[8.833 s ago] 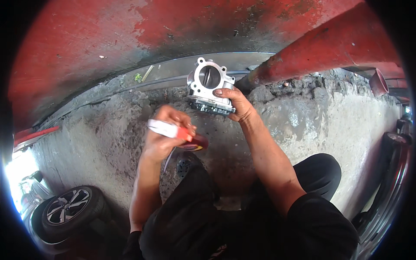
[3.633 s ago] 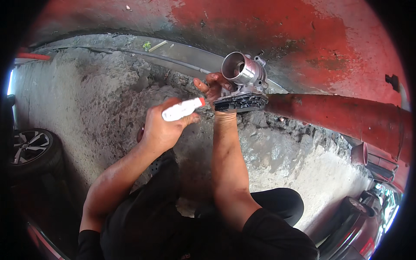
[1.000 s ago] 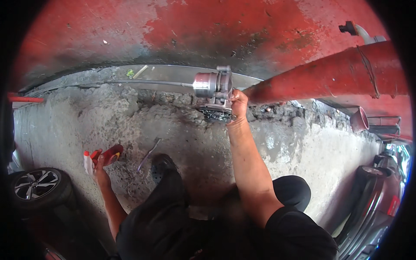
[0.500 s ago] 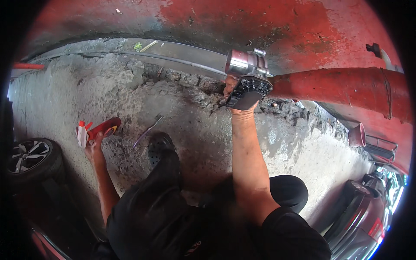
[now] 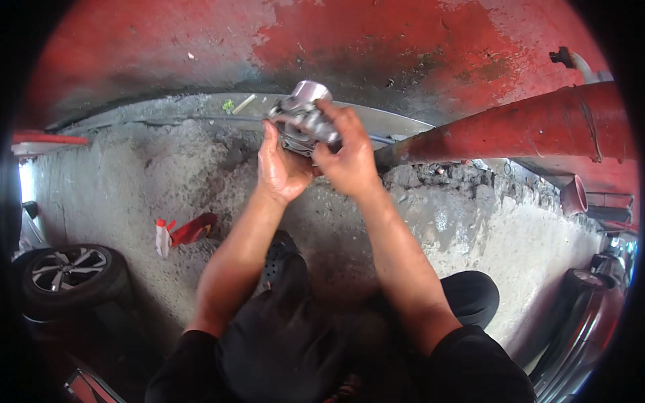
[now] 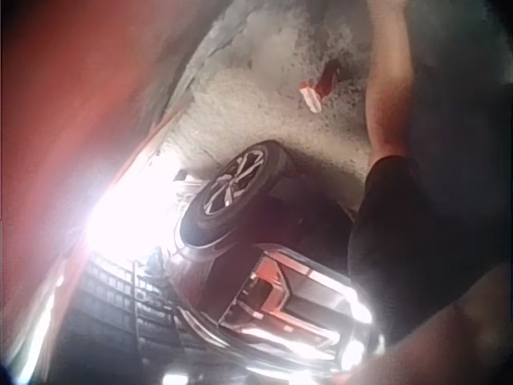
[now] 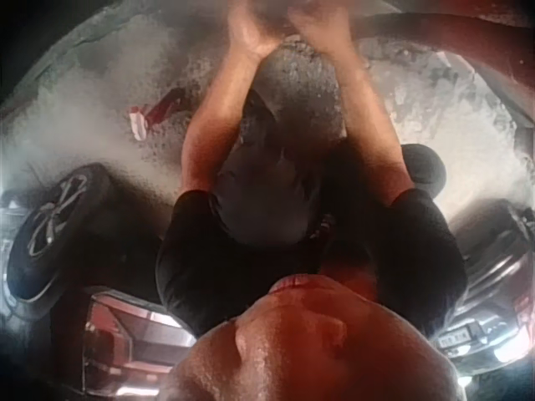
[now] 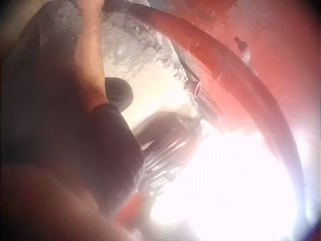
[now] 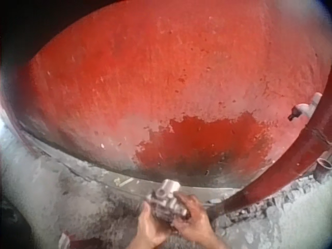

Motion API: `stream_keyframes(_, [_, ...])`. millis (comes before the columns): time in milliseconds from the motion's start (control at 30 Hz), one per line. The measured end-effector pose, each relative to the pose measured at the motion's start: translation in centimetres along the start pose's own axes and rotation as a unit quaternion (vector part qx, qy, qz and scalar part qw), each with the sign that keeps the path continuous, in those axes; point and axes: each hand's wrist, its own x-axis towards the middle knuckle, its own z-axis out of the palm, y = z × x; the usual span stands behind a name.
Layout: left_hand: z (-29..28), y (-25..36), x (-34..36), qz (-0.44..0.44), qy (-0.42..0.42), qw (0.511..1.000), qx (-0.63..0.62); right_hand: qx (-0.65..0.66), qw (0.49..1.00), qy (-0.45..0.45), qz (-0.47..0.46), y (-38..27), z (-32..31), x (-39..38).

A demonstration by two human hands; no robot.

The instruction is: The person cleans a throttle body by brushing it with a toothbrush, spraying it with a cleaning agent, and rinsing it under a stream of water from a tap.

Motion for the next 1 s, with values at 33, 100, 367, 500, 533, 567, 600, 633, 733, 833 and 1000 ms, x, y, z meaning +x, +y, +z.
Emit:
stream_keyframes(33, [0.5, -0.3, 1.0, 0.068, 0.025, 0.996, -0.061, -0.123, 0.988, -0.016, -0.088, -0.2, -0.2, -0.2])
stream_keyframes(100, [0.9, 0.0, 2.6, 0.093, -0.005, 0.989, -0.114, -0.139, 0.987, -0.030, -0.079, -0.1, -0.5, -0.5])
stream_keyframes(367, [-1.2, -1.5, 5.1, 0.014, -0.062, 0.982, -0.176, 0.111, 0.977, 0.147, 0.106, 1.2, 0.0, -3.7])
stream_keyframes(500, [-1.2, -2.6, 5.5, -0.095, -0.052, 0.981, -0.159, 0.500, 0.767, 0.194, 0.352, 2.8, 0.5, -3.5])
stream_keyframes(533, [-1.1, -2.4, 5.7, -0.100, -0.026, 0.986, -0.133, 0.513, 0.757, 0.181, 0.362, 3.4, 0.2, -3.4])
stream_keyframes(567, [-1.0, -2.2, 5.8, -0.104, 0.002, 0.989, -0.107, 0.527, 0.745, 0.167, 0.372, 3.9, -0.3, -3.3])
stream_keyframes(600, [-0.9, -2.4, 5.5, -0.040, 0.078, 0.995, -0.049, 0.553, 0.722, 0.166, 0.380, 4.2, -0.8, -3.7])
stream_keyframes(633, [-0.9, -2.1, 6.0, 0.032, 0.079, 0.993, 0.078, 0.597, 0.702, 0.123, 0.369, 5.4, -1.7, -4.0])
stream_keyframes(733, [-1.9, 0.7, 3.1, 0.255, 0.111, 0.662, 0.696, 0.583, 0.667, 0.176, 0.430, 5.8, -2.1, -3.3])
stream_keyframes(833, [-7.2, -0.3, -5.0, 0.236, 0.260, 0.487, 0.800, 0.552, 0.646, 0.260, 0.459, 4.6, -2.5, -2.1])
stream_keyframes(1000, [-15.6, -3.1, -18.0, 0.072, 0.316, 0.302, 0.897, 0.571, 0.624, 0.314, 0.431, 8.7, -2.0, -2.7])
